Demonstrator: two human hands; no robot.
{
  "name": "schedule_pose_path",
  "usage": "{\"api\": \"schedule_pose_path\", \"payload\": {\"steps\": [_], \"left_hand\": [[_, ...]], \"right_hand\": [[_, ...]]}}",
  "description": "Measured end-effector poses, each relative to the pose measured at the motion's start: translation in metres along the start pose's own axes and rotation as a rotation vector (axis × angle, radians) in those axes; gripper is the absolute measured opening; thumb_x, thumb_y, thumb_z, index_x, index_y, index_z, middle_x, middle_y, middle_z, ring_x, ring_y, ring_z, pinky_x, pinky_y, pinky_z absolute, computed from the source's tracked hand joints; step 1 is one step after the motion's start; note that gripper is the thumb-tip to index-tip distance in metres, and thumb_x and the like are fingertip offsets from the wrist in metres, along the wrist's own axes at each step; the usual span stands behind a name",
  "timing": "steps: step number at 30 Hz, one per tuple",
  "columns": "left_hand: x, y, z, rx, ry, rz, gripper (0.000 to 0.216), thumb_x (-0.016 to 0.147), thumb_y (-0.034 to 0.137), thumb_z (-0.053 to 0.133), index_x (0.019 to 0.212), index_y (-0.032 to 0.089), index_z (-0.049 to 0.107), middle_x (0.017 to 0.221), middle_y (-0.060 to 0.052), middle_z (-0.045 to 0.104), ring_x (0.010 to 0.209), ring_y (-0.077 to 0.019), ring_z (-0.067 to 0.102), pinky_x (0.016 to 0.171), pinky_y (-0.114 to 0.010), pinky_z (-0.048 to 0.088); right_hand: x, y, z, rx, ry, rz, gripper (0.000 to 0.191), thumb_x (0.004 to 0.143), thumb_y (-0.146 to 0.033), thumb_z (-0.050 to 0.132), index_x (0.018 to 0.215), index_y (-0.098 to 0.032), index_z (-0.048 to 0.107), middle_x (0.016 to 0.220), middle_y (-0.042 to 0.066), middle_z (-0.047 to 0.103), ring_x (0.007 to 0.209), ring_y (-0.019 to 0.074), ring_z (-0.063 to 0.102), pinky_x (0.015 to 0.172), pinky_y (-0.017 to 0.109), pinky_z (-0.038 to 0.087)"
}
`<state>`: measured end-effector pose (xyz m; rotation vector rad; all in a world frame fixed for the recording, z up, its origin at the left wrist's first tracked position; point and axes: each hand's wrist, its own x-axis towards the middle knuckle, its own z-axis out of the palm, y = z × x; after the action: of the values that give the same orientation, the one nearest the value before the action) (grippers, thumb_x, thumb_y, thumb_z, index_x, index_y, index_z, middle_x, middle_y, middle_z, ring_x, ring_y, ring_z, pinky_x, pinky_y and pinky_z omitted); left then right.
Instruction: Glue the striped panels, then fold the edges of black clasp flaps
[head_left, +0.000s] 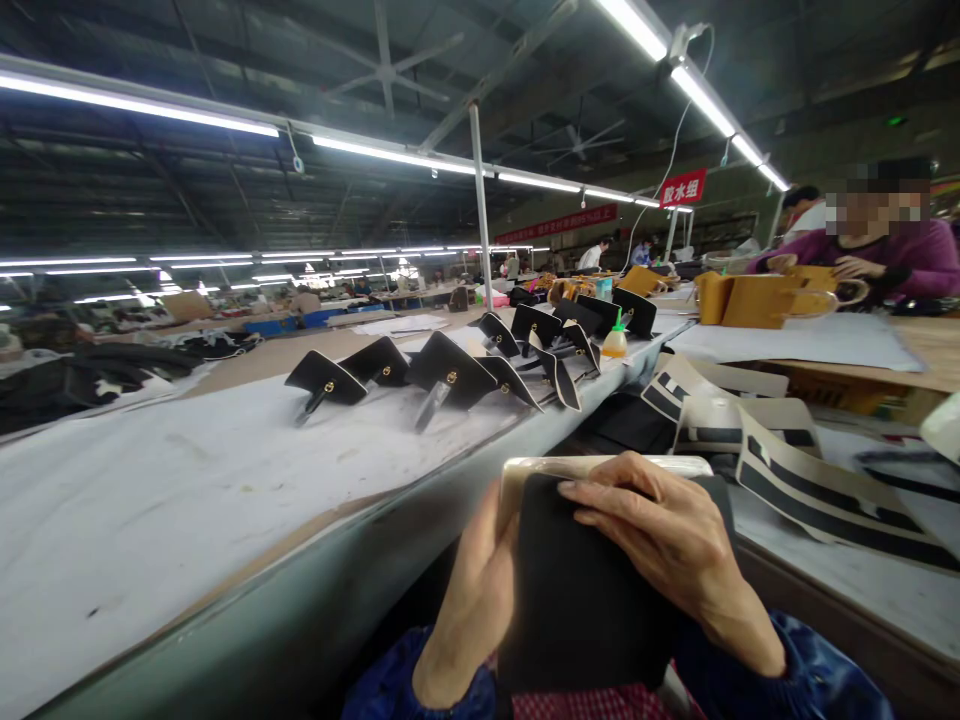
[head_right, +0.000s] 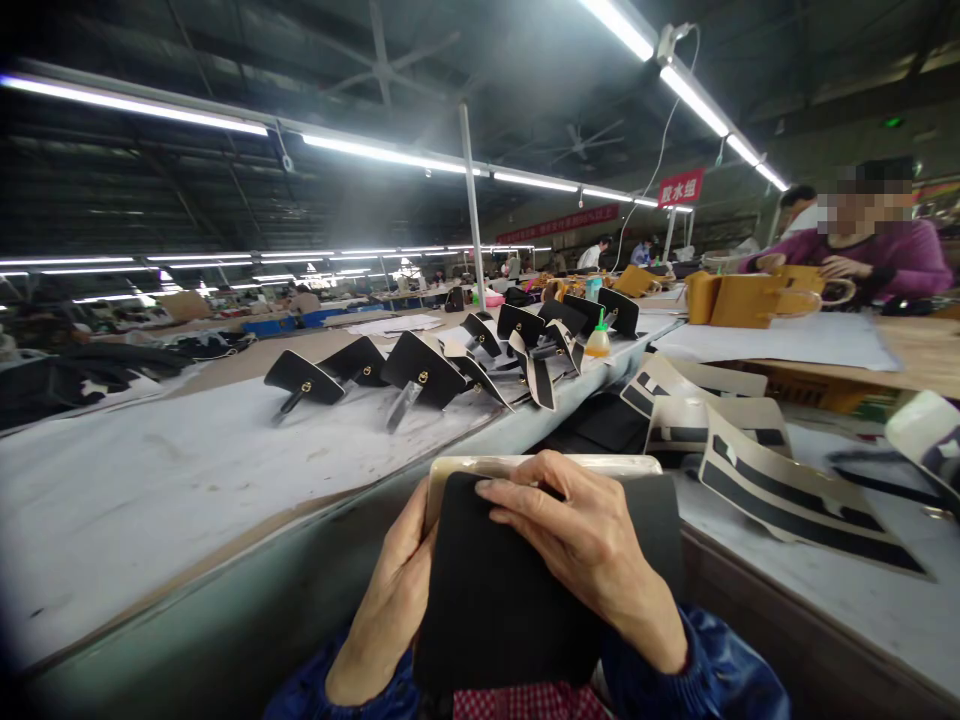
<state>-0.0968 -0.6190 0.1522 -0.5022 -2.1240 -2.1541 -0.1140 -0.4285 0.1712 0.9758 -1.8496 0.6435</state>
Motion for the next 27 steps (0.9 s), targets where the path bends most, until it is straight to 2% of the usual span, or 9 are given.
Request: {"api": "schedule_pose_path", "payload": {"steps": [5, 13, 17, 21, 27], "left_hand": [[-0.005, 0.007, 0.004, -0.052, -0.066, 0.039, 0.034, 0.099, 0.041, 0.049, 0.131, 0.036, 0.061, 0.134, 0.005, 0.067, 0.127, -0.0187, 0.058, 0.110, -0.026, 0.044], [-0.012, 0.010, 0.007, -0.002, -0.074, 0.049, 0.047, 0.095, 0.042, 0.055, 0.141, 0.031, 0.054, 0.148, 0.001, 0.055, 0.142, -0.0239, 0.043, 0.118, -0.030, 0.037], [-0.013, 0.008, 0.007, 0.010, -0.096, 0.055, 0.052, 0.096, 0.046, 0.054, 0.145, 0.029, 0.049, 0.147, -0.001, 0.056, 0.141, -0.0245, 0.045, 0.116, -0.031, 0.039], [-0.014, 0.008, 0.007, -0.005, -0.101, 0.033, 0.048, 0.096, 0.042, 0.056, 0.142, 0.031, 0.052, 0.147, 0.001, 0.056, 0.140, -0.0253, 0.046, 0.116, -0.032, 0.040], [-0.017, 0.006, 0.005, -0.005, -0.130, 0.029, 0.043, 0.097, 0.035, 0.054, 0.140, 0.034, 0.052, 0.144, 0.002, 0.059, 0.135, -0.0243, 0.052, 0.113, -0.031, 0.044]], "right_hand": [[0.001, -0.009, -0.002, -0.070, 0.029, -0.042, 0.023, 0.093, -0.017, 0.061, 0.113, -0.024, 0.072, 0.081, 0.003, 0.061, 0.069, 0.0127, 0.059, 0.058, 0.025, 0.049], [-0.005, -0.013, 0.000, -0.124, 0.063, -0.053, 0.038, 0.087, -0.005, 0.065, 0.119, -0.026, 0.069, 0.086, 0.002, 0.063, 0.072, 0.0119, 0.058, 0.061, 0.026, 0.048], [-0.003, -0.015, -0.001, -0.108, 0.079, -0.058, 0.041, 0.086, -0.003, 0.064, 0.120, -0.026, 0.069, 0.086, 0.002, 0.065, 0.072, 0.0121, 0.060, 0.062, 0.026, 0.049], [-0.002, -0.017, -0.002, -0.121, 0.091, -0.047, 0.043, 0.087, -0.005, 0.063, 0.121, -0.031, 0.069, 0.081, 0.000, 0.064, 0.068, 0.0115, 0.060, 0.059, 0.025, 0.049], [-0.002, -0.017, -0.003, -0.108, 0.078, -0.042, 0.043, 0.085, -0.001, 0.064, 0.120, -0.026, 0.069, 0.085, 0.002, 0.062, 0.072, 0.0125, 0.059, 0.061, 0.026, 0.049]]}}
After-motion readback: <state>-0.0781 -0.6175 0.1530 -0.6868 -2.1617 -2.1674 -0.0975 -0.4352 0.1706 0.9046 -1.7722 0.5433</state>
